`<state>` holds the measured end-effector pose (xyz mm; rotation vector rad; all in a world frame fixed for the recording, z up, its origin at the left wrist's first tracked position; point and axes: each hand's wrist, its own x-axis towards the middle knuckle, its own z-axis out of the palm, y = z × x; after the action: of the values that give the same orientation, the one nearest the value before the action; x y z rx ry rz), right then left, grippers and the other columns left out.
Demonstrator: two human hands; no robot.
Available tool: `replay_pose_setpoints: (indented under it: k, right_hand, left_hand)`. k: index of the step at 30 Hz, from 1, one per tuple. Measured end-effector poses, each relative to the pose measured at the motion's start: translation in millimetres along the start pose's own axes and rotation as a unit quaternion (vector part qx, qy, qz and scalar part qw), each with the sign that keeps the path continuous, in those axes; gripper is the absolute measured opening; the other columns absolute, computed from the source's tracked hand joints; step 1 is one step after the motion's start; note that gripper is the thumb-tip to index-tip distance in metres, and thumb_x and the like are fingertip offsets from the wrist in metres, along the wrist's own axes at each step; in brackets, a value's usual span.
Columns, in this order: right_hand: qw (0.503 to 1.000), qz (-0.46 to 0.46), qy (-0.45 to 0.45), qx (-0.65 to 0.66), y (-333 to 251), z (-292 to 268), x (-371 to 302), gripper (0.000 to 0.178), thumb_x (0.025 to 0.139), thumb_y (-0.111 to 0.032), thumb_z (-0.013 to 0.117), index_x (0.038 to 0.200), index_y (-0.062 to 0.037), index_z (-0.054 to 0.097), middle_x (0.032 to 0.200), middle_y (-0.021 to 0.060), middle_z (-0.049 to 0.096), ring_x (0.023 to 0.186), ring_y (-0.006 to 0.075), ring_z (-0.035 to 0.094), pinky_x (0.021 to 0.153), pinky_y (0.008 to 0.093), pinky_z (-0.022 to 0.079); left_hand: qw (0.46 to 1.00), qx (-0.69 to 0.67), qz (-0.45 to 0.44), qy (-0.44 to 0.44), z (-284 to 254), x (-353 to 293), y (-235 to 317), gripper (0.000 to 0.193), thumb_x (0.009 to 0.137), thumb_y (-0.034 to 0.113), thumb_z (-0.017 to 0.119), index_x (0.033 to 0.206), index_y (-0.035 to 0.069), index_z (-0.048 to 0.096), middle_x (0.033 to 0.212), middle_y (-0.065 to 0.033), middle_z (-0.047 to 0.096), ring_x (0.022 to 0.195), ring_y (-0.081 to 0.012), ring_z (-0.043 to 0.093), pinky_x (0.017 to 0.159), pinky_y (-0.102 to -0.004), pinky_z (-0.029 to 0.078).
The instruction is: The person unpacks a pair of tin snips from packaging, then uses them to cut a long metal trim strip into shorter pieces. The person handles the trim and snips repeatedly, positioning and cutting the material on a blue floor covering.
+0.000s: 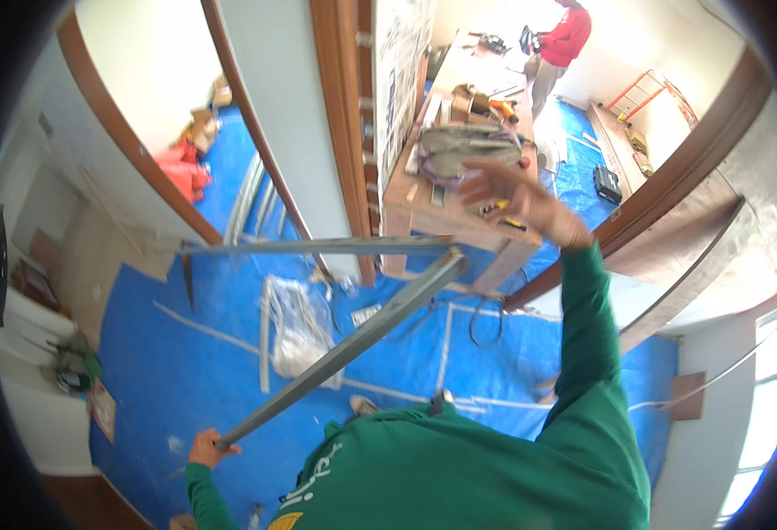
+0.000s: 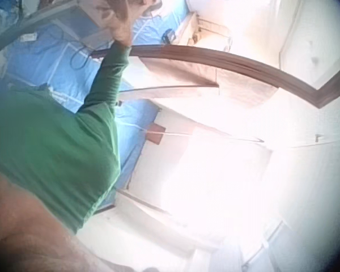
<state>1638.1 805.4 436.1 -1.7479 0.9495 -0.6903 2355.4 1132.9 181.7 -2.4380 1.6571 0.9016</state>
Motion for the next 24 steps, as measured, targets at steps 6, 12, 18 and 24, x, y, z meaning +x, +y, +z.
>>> replay_pose_setpoints:
  k: [6,12,18,24]
  right_hand:
    - [0.958,-0.201,0.099,0.176,13,149,16,0.12,0.076,-0.057,0.092,0.167,-0.0077,0.031,0.147,0.0129,0.058,0.135,0.0276,0.059,0.108,0.0461,0.05]
    - [0.908,-0.214,-0.01,0.36,-19,212,42,0.045,0.113,-0.042,0.058,0.12,0.0016,0.067,0.104,0.01,0.075,0.093,0.0178,0.073,0.086,0.0363,0.061]
    - [0.925,-0.287,-0.008,0.249,-12,186,62,0.044,0.115,-0.039,0.053,0.107,0.0018,0.067,0.09,0.0122,0.072,0.085,0.0242,0.073,0.077,0.0392,0.059]
    - [0.919,-0.366,-0.034,0.146,12,144,99,0.044,0.112,-0.038,0.055,0.093,0.0013,0.064,0.09,0.0224,0.069,0.088,0.0432,0.068,0.082,0.051,0.055]
  left_hand:
    - [0.998,0.012,-0.042,-0.044,-86,2,-21,0.052,0.068,0.047,0.102,0.087,0.003,0.079,0.079,-0.0096,0.075,0.075,-0.0278,0.071,0.075,-0.0439,0.056]
    - [0.99,0.029,-0.064,-0.12,-108,3,21,0.063,0.074,0.05,0.098,0.112,0.003,0.079,0.097,-0.0121,0.078,0.091,-0.0269,0.074,0.086,-0.0439,0.057]
    - [0.925,0.204,0.22,0.235,-132,-53,258,0.088,0.09,0.054,0.084,0.145,-0.008,0.055,0.15,-0.0297,0.055,0.132,-0.042,0.058,0.111,-0.0481,0.049]
    - [0.866,0.006,0.19,0.463,-114,-6,417,0.068,0.09,0.041,0.087,0.138,0.001,0.059,0.11,-0.02,0.07,0.099,-0.0365,0.069,0.089,-0.046,0.054]
